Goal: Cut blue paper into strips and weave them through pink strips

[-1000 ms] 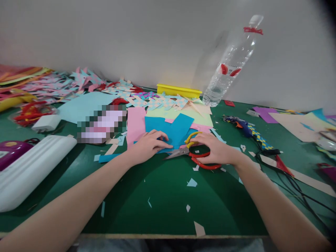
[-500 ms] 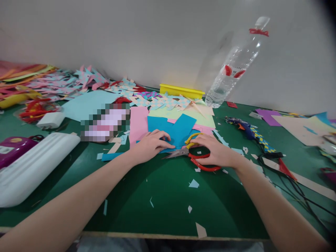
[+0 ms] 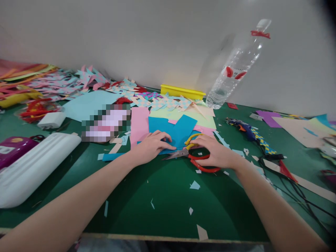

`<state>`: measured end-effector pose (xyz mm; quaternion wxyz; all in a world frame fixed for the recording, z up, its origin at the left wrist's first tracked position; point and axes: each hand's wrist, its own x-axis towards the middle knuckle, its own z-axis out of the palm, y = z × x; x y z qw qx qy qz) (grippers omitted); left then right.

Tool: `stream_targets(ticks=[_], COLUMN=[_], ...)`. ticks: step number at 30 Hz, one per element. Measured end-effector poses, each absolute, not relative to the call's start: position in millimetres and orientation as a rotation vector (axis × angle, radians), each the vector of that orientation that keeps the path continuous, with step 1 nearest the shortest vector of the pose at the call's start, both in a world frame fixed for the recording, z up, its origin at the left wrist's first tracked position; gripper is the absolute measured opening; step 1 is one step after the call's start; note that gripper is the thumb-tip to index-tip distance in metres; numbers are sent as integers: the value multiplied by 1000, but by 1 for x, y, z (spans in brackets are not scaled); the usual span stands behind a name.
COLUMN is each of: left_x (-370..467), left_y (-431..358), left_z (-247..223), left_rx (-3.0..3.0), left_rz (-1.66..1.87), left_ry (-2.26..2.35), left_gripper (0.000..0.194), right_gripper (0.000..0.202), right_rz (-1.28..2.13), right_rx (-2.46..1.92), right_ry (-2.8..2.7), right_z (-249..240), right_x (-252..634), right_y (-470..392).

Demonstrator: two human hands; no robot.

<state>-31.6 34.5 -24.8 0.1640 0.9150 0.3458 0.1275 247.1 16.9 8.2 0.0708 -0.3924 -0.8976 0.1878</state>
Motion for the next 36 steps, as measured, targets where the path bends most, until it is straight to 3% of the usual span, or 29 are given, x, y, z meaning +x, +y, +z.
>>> stream_targets(ticks=[22,26,36], left_x=[-35,-36,-50], left_y=[30,22,26], left_z=[-22,-12,-2], left_rx=[2640,2583,2436], left_rz=[417,522,331], left_ry=[986,1070,1082], left_gripper=[51,38,42], right_gripper=[50,48,52], right_rz=[576,550,487], right_rx=[-1188,-1220,-1328], right_ry=[-2656,-2661,-2631], right_z=[9,9,12], right_x=[245,252,273], right_y=[10,12,17])
